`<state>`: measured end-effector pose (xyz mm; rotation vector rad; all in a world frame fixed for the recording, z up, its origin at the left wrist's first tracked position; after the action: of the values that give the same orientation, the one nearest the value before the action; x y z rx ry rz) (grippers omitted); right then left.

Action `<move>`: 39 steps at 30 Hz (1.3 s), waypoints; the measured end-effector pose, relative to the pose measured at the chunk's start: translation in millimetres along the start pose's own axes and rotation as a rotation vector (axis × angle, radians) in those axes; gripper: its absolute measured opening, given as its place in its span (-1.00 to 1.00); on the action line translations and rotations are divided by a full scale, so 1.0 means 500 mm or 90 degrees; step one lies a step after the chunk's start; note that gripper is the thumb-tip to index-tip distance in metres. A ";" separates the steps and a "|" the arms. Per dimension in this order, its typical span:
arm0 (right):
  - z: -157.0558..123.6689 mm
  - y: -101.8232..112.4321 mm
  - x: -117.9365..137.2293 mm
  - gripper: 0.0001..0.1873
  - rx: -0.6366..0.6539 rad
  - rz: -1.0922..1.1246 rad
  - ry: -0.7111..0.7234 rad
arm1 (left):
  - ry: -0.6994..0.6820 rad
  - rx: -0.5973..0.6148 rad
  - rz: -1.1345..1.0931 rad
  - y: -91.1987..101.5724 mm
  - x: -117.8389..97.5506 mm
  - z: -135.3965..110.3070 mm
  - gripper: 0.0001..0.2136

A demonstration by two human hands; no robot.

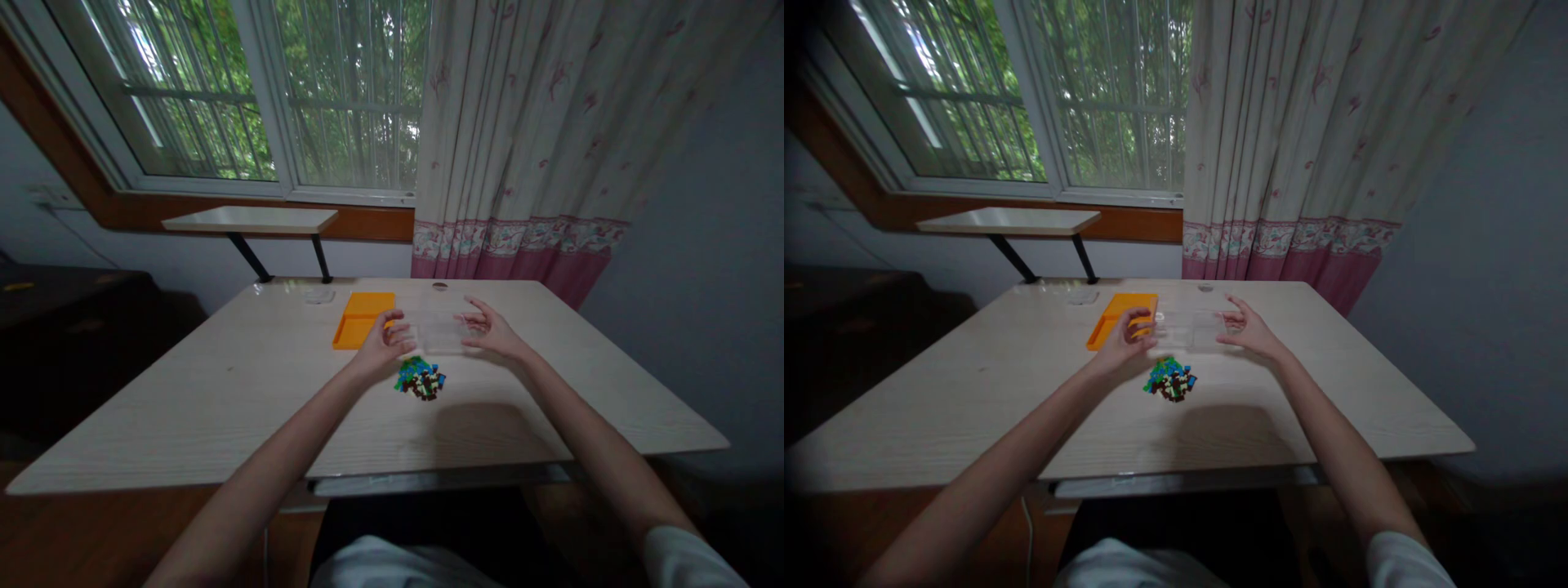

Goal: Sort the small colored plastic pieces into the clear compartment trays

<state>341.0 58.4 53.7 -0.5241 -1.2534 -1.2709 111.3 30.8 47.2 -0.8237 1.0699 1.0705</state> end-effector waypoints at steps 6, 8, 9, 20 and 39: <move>-0.039 0.201 -0.028 0.04 -0.084 0.032 -0.104 | -0.004 -0.212 0.515 0.210 -0.069 0.053 -0.72; -0.060 0.249 -0.052 0.03 -0.109 0.035 -0.146 | 0.085 -0.258 0.665 0.290 -0.064 0.073 -0.68; -0.070 0.265 -0.067 0.02 -0.114 0.038 -0.174 | 0.135 -0.274 0.730 0.325 -0.056 0.080 -0.64; -0.094 0.251 -0.179 -0.26 -0.016 0.114 -0.319 | 0.310 -0.182 0.955 0.444 0.053 0.098 -0.55; -0.078 0.235 -0.198 -0.22 0.046 0.023 -0.297 | 0.278 -0.076 1.027 0.456 0.060 0.142 -0.53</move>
<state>480.1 100.4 -9.3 -0.8184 -1.6608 -1.1003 -84.1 170.9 33.1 -0.0986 2.1411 2.3305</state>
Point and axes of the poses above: each hand's wrist, its own z-axis towards the middle knuckle, its own y-axis out of the back of the hand, x = y × z, the point moved 7 cm from there along z, towards the middle knuckle, and after that the axes turned 5 degrees about x, right-handed, at the moved point
